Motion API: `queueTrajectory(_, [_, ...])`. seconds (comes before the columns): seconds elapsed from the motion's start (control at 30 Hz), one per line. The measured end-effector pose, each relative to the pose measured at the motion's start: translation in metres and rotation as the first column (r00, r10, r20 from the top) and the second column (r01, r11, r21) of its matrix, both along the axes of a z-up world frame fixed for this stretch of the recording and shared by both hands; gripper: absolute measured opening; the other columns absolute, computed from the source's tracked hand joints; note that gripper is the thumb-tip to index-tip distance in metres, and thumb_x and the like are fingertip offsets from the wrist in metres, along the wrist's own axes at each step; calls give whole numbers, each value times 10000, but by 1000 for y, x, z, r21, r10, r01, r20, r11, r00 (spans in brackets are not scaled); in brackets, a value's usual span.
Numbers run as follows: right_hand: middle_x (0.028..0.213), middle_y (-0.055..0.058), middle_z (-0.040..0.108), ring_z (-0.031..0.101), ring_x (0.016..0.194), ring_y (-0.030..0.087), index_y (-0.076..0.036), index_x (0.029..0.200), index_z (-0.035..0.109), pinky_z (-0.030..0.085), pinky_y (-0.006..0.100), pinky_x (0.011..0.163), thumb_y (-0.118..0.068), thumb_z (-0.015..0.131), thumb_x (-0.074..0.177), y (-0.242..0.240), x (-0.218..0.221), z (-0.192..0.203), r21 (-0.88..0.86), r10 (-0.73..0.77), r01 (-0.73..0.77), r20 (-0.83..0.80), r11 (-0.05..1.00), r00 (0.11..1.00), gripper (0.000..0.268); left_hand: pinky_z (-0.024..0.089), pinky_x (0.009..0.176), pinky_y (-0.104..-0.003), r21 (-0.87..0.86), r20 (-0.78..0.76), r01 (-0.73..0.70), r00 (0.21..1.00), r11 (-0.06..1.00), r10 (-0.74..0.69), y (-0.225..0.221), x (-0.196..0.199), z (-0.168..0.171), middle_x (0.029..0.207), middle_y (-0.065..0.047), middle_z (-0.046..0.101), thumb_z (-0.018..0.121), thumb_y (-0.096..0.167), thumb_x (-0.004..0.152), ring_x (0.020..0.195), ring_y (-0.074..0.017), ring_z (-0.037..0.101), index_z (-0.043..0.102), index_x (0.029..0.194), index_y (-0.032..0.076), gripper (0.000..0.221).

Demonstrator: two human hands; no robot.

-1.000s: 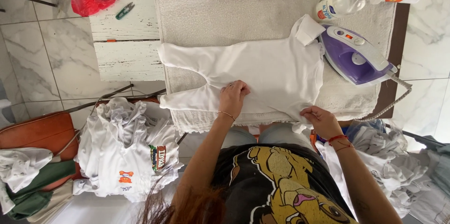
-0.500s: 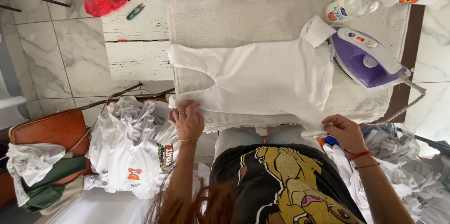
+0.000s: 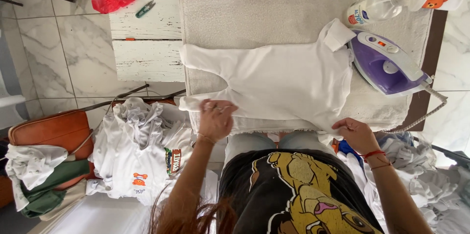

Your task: The person is ironing baby onesies on a table and then folding them into neat stacks.

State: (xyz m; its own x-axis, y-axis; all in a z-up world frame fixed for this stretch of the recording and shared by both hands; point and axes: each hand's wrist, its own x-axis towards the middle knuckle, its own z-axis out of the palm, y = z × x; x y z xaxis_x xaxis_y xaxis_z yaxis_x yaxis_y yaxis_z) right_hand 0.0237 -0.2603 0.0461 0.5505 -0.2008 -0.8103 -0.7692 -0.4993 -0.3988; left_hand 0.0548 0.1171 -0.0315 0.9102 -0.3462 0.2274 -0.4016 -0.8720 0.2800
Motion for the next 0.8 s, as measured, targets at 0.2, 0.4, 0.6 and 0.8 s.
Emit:
queueTrajectory(0.2, [942,169,646,562,953,338,-132,923,680,423,427,860,-91,491,703,11,8,13,-64,84,-88,-52,994,995,294,312,868,-351,-280,-57,47,996,959,-65,-49,3,3,764,60,508,587,266,738,780,-113,492,504,648,207,136])
queueTrajectory(0.4, [960,147,645,555,976,331,-149,932,677,408,423,883,-113,496,707,9,5,5,-78,90,-94,-51,993,995,291,378,732,-333,-230,-122,-1,992,973,-28,-44,13,1,618,9,450,662,363,651,655,-174,516,458,591,198,269])
queueTrajectory(0.6, [915,146,655,578,930,314,-131,901,670,418,419,856,-89,505,698,-10,-8,-19,-25,54,-55,-12,998,998,265,406,686,-351,-287,-198,97,967,953,-159,-34,-1,19,660,-6,492,626,399,711,664,-204,537,475,677,172,275])
queueTrajectory(0.8, [759,146,655,583,731,233,-43,867,650,459,367,736,11,512,710,-23,-20,-29,72,-79,73,84,995,993,216,327,826,-368,13,-70,-141,987,990,142,34,-17,-8,869,36,507,516,529,764,811,-190,496,511,795,238,292])
